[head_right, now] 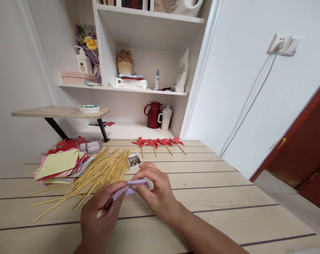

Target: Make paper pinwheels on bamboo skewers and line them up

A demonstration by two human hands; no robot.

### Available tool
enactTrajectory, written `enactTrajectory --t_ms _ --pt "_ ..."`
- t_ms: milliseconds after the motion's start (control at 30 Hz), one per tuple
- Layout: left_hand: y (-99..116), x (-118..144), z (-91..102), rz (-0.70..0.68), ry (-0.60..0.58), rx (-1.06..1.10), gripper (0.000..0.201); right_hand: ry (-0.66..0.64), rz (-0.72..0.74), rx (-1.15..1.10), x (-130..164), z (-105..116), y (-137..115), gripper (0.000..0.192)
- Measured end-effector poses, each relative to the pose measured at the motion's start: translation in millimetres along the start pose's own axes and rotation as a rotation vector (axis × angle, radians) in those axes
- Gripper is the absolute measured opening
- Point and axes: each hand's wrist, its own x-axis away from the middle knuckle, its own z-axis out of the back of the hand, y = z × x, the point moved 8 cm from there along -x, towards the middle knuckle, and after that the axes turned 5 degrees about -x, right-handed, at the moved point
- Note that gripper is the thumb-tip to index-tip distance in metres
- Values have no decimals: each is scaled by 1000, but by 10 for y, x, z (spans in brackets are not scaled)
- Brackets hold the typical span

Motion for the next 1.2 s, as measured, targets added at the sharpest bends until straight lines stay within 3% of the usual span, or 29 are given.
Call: enactTrajectory --t_ms 100,200,300,400,567,733,900,1200 --pt "-92 -47 -8 159 3 69 10 43 -133 -39 22 13 151 5" --pt "-149 -95 -50 261 -34 178 15 63 -244 -89 43 26 281 12" --pt "-180 -114 -88 314 -68 223 18 47 -276 -117 44 17 324 15" --pt "-196 -91 -60 351 -22 180 20 31 -277 -129 32 4 314 15" --pt "-116 -51 13 304 77 100 16 4 -278 -174 17 -25 289 15" --pt "-22 -50 20 153 37 26 3 17 -157 -155 -10 8 195 14" --pt "83 -47 64 2 30 43 20 -43 -44 -151 -46 -2 72 19" --pt "15 -10 91 56 84 33 11 -63 2 -144 -59 -14 42 12"
